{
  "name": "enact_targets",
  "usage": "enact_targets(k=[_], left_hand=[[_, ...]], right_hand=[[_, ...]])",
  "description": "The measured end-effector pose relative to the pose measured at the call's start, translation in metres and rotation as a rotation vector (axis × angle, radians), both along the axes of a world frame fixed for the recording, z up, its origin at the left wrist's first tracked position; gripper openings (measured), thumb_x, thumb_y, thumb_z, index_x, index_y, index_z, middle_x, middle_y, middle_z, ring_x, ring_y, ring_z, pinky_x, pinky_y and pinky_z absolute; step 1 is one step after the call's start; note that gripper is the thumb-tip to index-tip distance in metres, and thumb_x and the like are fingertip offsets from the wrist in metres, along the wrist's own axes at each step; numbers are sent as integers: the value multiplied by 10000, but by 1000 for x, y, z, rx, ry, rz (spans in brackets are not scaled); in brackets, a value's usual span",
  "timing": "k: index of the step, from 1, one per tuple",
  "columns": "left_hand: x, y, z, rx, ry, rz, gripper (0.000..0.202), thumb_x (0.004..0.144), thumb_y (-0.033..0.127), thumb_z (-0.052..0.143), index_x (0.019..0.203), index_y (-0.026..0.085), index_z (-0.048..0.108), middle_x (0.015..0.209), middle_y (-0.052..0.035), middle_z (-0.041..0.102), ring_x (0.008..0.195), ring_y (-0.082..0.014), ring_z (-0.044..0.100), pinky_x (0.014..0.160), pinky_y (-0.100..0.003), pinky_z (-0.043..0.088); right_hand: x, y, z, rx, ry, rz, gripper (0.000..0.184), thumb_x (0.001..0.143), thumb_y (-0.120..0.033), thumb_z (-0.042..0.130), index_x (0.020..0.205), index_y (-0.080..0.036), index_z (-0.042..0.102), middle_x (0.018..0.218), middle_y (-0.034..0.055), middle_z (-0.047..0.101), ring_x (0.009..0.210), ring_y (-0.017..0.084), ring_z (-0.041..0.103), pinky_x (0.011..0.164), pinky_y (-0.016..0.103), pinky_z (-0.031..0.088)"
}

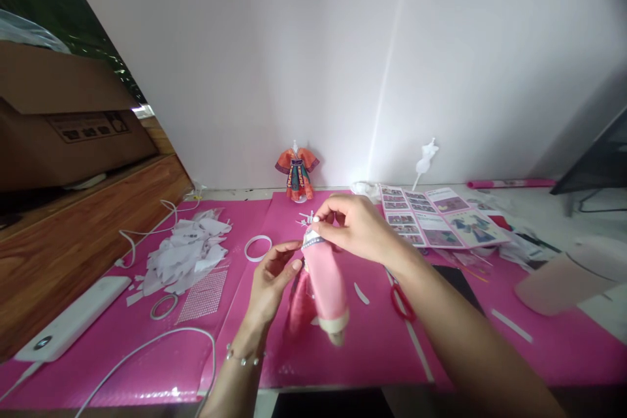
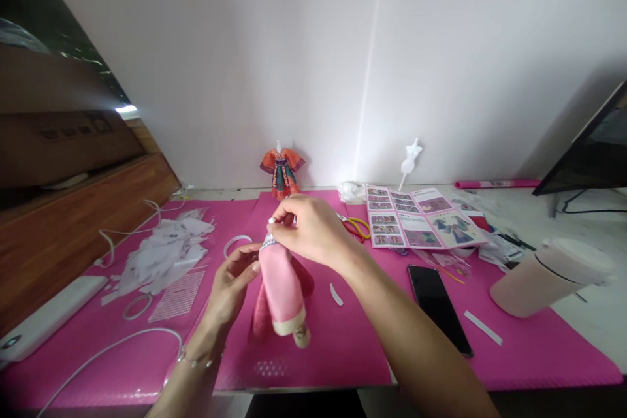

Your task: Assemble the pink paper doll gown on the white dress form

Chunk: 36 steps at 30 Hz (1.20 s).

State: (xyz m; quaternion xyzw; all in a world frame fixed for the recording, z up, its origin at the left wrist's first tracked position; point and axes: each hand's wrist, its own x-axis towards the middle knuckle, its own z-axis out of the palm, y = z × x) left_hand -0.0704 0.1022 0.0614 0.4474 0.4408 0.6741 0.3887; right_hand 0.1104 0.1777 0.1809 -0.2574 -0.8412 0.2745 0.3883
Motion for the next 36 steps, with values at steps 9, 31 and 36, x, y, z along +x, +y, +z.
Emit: enact_targets(k=[9,31,36], left_hand=[[-2,-28,25,87,154,550,113,816,323,730,880,233,710,940,-10,728,971,-191,656,919,-318,483],[48,3,19,-147,258,58,408,783,387,735,1139,198,664,1053,-77,754,935,-263,713,781,-332,546],[53,5,22,-190,211,-3,406,736,366,772,1067,156,667,965,-69,765,800,-230,720,686,-292,537]], right_hand=[[-10,0,6,166,-80,-257,128,765,-218,689,654,-197,629,696,-17,657,618,122,563,591,263,379],[9,15,-14,-1,91,-262,143,766,-242,681,643,-176,653,618,-20,648,572,112,550,569,241,392],[10,12,-14,-63,100,-255,144,772,-267,679,660,-177,668,603,-24,643,562,113,556,554,240,392]])
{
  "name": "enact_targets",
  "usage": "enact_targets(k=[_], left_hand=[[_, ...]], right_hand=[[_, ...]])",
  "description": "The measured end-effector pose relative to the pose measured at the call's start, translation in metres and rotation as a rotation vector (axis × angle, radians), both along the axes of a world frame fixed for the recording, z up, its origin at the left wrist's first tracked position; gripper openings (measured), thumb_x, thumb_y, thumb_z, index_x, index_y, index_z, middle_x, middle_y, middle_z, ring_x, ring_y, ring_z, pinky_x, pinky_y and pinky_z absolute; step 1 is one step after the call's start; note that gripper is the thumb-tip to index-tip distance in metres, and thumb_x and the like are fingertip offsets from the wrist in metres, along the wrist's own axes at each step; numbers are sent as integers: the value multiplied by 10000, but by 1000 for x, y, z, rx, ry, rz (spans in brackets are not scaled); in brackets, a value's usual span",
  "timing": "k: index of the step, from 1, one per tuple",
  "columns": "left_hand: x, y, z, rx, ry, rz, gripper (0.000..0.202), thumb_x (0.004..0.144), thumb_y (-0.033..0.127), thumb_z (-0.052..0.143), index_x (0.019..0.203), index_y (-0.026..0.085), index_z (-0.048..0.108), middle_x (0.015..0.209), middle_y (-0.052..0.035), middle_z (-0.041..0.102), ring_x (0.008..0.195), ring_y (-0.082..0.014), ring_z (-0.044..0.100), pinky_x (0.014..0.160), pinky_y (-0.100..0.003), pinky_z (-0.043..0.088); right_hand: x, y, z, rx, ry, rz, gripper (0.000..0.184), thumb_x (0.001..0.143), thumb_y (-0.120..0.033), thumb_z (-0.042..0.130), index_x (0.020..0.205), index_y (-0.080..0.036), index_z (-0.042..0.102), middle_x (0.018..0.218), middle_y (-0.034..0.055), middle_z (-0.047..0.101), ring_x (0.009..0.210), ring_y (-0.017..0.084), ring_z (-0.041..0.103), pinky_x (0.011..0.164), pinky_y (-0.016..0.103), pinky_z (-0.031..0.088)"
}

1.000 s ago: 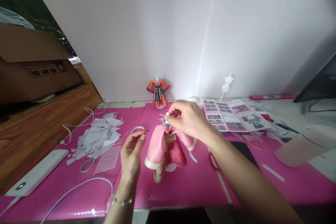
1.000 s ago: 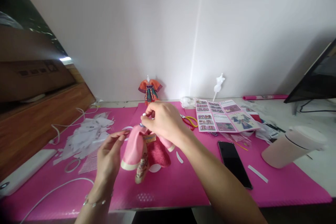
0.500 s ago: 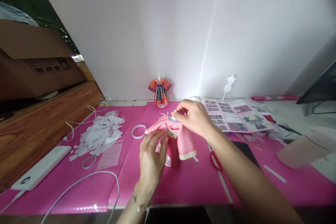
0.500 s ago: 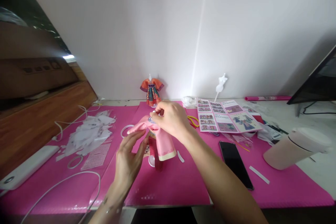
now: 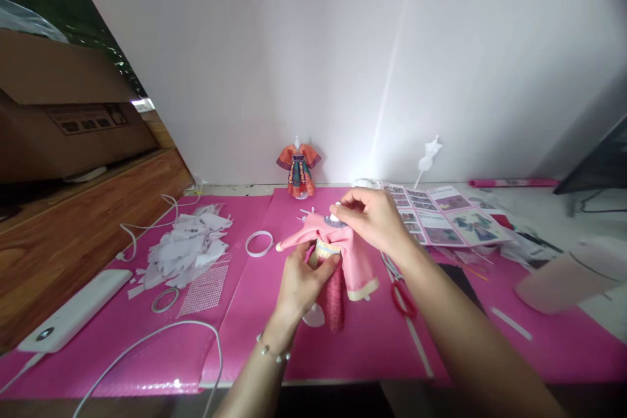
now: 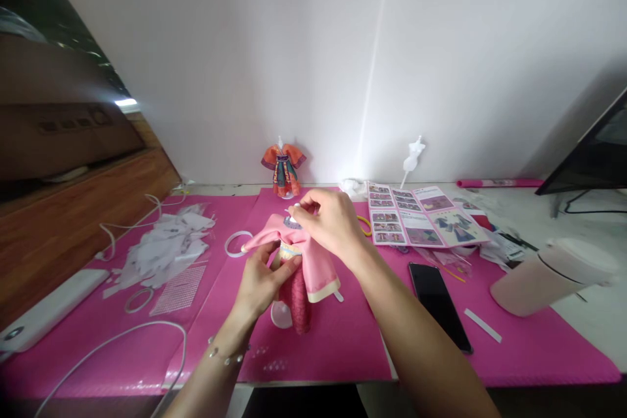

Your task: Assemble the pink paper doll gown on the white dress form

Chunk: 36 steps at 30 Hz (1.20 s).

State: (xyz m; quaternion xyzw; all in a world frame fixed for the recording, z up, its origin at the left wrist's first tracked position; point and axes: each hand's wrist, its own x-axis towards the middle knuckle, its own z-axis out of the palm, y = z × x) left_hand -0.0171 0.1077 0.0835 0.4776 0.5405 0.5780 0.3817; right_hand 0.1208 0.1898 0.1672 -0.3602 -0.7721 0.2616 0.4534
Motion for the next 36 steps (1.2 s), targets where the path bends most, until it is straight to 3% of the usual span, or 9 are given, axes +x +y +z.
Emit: enact_targets(k=[3,10,15,26,32,36], left_hand=[[2,0,2,-35,25,22,370,731,359,768,1020,145,679,874,-58,765,708,-215,706,612,-273,515],[3,0,2,16,27,55,331,747,352,760,993,147,677,937,-73,763,849,-239,717,715,-292,541],[2,3,-1,40,81,92,307,764,361,745,987,160,678,941,-64,759,831,-233,710,708,-298,528],[2,-4,23,48,80,25,305,766,378,712,948,134,706,985,-90,754,952,-254,678,857,-338,482],[-2,-6,24,-17,19,2,271,767,399,696,785,129,685,790,-54,713,706,-178,630,670,-280,461],[-2,-7,27,-4,16,-11,277,734,369,736,860,125,698,873,-69,734,801,-198,657,733,-284,487]], right_hand=[[0,-2,0,-3,-5,-8,150,776,-275,677,661,-179,671,607,-24,648,563,111,555,556,241,393],[-1,-7,3,15,3,-21,159,778,-285,678,658,-181,671,605,-18,645,560,115,547,556,247,388],[0,-9,4,26,17,-17,152,777,-275,676,659,-179,673,601,-22,639,561,112,542,560,245,387],[1,-12,9,20,33,11,148,768,-254,674,641,-180,652,589,-33,616,557,104,520,565,245,384],[1,-10,9,28,26,14,148,770,-247,675,639,-179,655,582,-34,613,550,103,517,569,249,384],[1,-10,10,27,37,17,147,767,-236,680,635,-178,649,588,-34,621,551,101,522,571,246,392]])
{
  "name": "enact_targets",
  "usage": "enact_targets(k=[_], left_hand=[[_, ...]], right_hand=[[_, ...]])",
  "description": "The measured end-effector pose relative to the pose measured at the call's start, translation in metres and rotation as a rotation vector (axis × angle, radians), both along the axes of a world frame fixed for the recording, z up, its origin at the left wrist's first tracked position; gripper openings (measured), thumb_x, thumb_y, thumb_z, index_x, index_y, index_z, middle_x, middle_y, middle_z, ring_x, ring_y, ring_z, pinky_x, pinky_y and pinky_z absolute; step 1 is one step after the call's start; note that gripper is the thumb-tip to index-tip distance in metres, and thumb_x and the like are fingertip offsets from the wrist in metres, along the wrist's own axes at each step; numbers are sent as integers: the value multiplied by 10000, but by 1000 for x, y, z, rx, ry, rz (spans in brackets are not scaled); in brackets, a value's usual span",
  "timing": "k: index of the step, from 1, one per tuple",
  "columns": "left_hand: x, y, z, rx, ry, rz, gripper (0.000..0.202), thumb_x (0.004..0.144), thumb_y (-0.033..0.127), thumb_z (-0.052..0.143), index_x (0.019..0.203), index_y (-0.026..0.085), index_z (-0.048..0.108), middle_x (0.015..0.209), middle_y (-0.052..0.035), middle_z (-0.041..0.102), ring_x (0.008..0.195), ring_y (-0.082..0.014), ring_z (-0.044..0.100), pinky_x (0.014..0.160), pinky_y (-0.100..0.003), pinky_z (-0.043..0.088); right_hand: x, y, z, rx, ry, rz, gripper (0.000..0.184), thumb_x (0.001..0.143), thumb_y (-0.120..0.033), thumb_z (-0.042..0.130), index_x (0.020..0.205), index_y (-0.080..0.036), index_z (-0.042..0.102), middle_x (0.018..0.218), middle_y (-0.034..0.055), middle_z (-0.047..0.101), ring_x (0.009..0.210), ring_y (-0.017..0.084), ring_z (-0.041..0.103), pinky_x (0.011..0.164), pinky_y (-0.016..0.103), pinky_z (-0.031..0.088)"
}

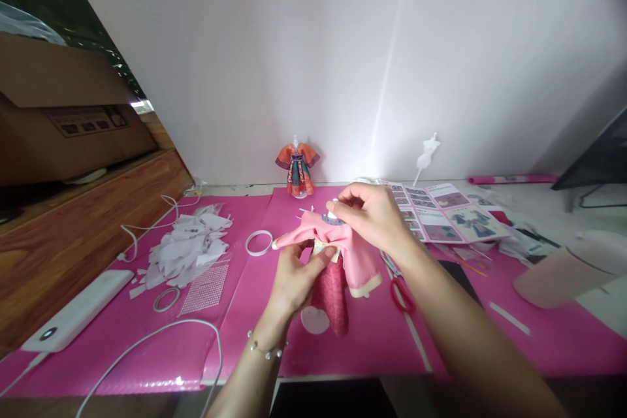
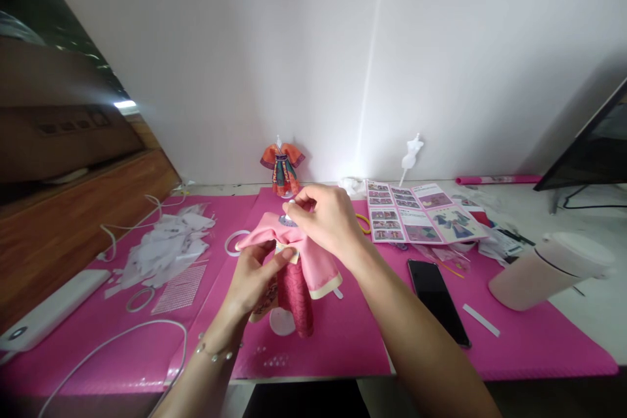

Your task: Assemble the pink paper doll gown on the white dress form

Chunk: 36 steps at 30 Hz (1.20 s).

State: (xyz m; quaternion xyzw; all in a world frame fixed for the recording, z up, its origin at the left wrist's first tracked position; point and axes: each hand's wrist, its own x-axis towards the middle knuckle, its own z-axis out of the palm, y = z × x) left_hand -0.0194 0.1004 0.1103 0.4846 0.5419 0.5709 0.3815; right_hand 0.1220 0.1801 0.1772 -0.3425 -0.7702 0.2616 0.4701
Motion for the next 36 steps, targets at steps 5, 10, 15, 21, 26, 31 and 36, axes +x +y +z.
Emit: enact_targets(k=[5,10,15,21,26,31,36], left_hand=[[6,0,5,6,6,4,222,675,288,755,833,145,692,859,-59,748,825,-224,693,719,-291,524],[14,-1,3,5,-29,23,210,687,236,732,874,155,678,842,-44,747,765,-211,703,633,-266,525],[16,1,-8,40,9,40,155,735,225,693,875,163,666,804,-13,724,676,-155,661,582,-224,483],[14,3,-16,10,97,99,115,754,260,671,818,167,647,647,36,632,503,-100,523,471,-202,379],[14,2,-13,29,153,131,109,759,235,650,844,166,649,687,24,655,536,-101,528,494,-205,390],[15,0,-10,5,113,71,172,748,258,680,886,158,656,717,2,686,590,-134,602,539,-225,456],[15,0,-9,-12,57,54,185,749,243,681,913,158,663,812,-26,732,662,-164,666,579,-244,499]], right_hand=[[0,-2,2,14,7,-6,145,766,-229,682,635,-173,656,585,-34,628,550,98,533,563,237,396],[0,-5,1,30,-4,7,140,777,-220,673,646,-172,667,583,-31,635,538,98,537,548,233,393],[1,-7,-1,43,-6,-2,143,781,-233,673,650,-177,666,593,-26,643,540,106,545,550,237,402],[1,-8,-1,32,-12,-12,146,781,-244,668,649,-179,659,598,-19,644,549,111,549,561,241,406],[0,-8,-3,25,-10,-8,151,783,-257,670,653,-180,661,601,-23,642,550,106,544,559,239,401],[2,-7,-3,21,-3,-13,157,780,-243,667,637,-179,655,599,-21,643,554,110,546,566,243,403],[2,-6,-2,17,-2,-14,148,777,-240,668,643,-178,659,600,-24,641,555,109,543,567,244,401]])
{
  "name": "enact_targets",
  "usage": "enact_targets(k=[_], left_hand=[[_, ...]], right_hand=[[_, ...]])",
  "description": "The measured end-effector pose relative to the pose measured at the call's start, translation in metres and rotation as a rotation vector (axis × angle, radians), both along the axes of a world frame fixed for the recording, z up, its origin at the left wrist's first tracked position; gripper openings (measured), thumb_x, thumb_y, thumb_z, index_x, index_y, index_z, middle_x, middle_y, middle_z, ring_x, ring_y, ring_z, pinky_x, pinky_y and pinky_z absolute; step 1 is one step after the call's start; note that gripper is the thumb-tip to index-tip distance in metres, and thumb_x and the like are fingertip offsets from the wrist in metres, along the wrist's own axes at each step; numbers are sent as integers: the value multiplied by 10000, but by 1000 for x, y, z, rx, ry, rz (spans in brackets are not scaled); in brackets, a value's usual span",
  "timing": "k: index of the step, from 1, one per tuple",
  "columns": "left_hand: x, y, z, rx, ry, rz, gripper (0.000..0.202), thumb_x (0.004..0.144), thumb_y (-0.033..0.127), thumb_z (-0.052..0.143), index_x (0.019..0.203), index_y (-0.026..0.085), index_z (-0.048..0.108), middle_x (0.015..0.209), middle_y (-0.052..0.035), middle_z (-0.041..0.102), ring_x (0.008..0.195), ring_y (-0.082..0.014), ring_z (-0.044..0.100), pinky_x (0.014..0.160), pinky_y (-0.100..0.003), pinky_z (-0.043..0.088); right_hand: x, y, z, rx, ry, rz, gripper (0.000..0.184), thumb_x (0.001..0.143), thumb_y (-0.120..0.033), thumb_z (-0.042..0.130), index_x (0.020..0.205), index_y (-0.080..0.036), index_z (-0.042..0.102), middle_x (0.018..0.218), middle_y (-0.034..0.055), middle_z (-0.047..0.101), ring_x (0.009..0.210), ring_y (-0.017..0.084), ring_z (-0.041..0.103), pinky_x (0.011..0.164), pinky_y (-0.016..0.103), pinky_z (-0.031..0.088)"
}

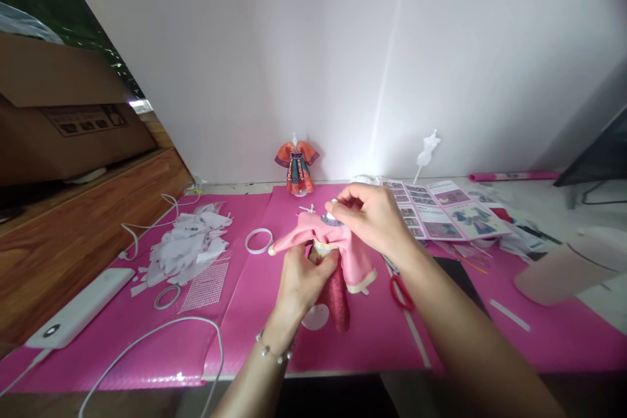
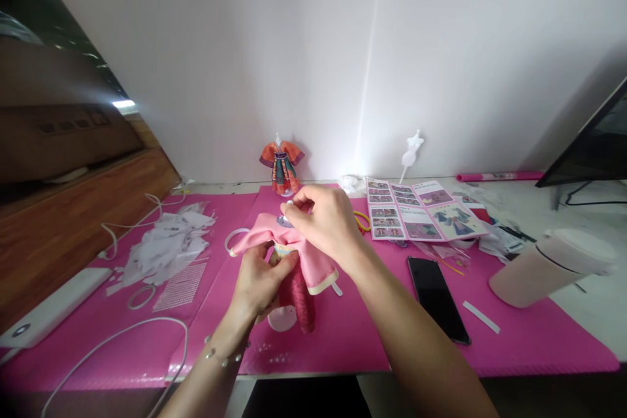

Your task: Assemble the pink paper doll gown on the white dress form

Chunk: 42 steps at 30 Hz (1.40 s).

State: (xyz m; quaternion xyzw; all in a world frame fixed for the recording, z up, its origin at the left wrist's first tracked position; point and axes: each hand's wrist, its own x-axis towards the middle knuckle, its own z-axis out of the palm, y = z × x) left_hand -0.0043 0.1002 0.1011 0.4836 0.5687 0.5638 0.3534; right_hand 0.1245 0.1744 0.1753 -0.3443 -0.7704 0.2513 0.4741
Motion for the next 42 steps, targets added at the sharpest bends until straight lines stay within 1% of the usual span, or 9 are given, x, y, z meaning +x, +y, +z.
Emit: enact_targets(k=[12,14,16,18,21,25,28,34,42], left_hand=[[5,-3,23,40,-78,92,222,660,206,726,867,153,667,889,-41,736,794,-195,695,673,-269,538],[4,-2,24,66,-39,118,209,677,192,723,878,158,673,909,-41,731,836,-194,687,710,-271,535],[2,0,23,104,16,140,198,701,193,719,894,167,682,922,-39,727,856,-190,676,733,-272,526],[-1,2,21,124,69,163,186,718,205,719,898,173,689,914,-37,723,844,-188,668,737,-275,515],[-4,5,22,121,113,215,170,724,232,722,880,172,691,874,-35,715,792,-189,656,705,-279,502],[-3,8,25,123,197,274,125,722,260,716,811,181,677,782,-14,680,692,-178,622,622,-271,473],[1,9,26,138,299,294,118,716,264,712,793,187,666,749,-1,657,668,-169,600,603,-268,452],[4,11,23,109,359,304,157,730,330,694,793,190,661,695,9,615,633,-164,572,565,-263,417],[4,14,22,105,380,285,149,732,319,686,784,184,654,716,3,626,627,-152,565,577,-257,418]], right_hand=[[2,3,3,-55,51,50,186,779,-283,691,634,-179,640,604,-21,633,559,112,537,559,251,402],[5,7,2,-75,72,89,182,796,-335,700,704,-179,684,658,-6,663,595,123,559,573,257,422],[12,8,-2,-78,97,97,206,799,-382,713,870,-190,726,741,7,687,639,138,581,606,273,454],[19,3,-10,-50,158,28,257,822,-395,694,994,-205,709,816,21,692,673,153,593,636,295,478],[25,-16,-32,74,225,-167,147,864,-337,622,945,-216,639,864,43,662,726,179,594,674,326,493],[12,-33,-67,218,17,-355,270,773,-292,655,1009,-216,548,939,74,614,880,246,588,800,400,498],[-1,-30,-81,258,-90,-454,271,765,-296,642,993,-209,525,927,87,603,907,273,575,807,417,484],[-6,-23,-76,304,-176,-521,84,833,-281,586,854,-216,538,849,73,580,856,263,553,763,379,443],[-2,-23,-72,386,-288,-549,153,885,-283,577,751,-209,581,797,55,591,829,242,555,782,368,389]])
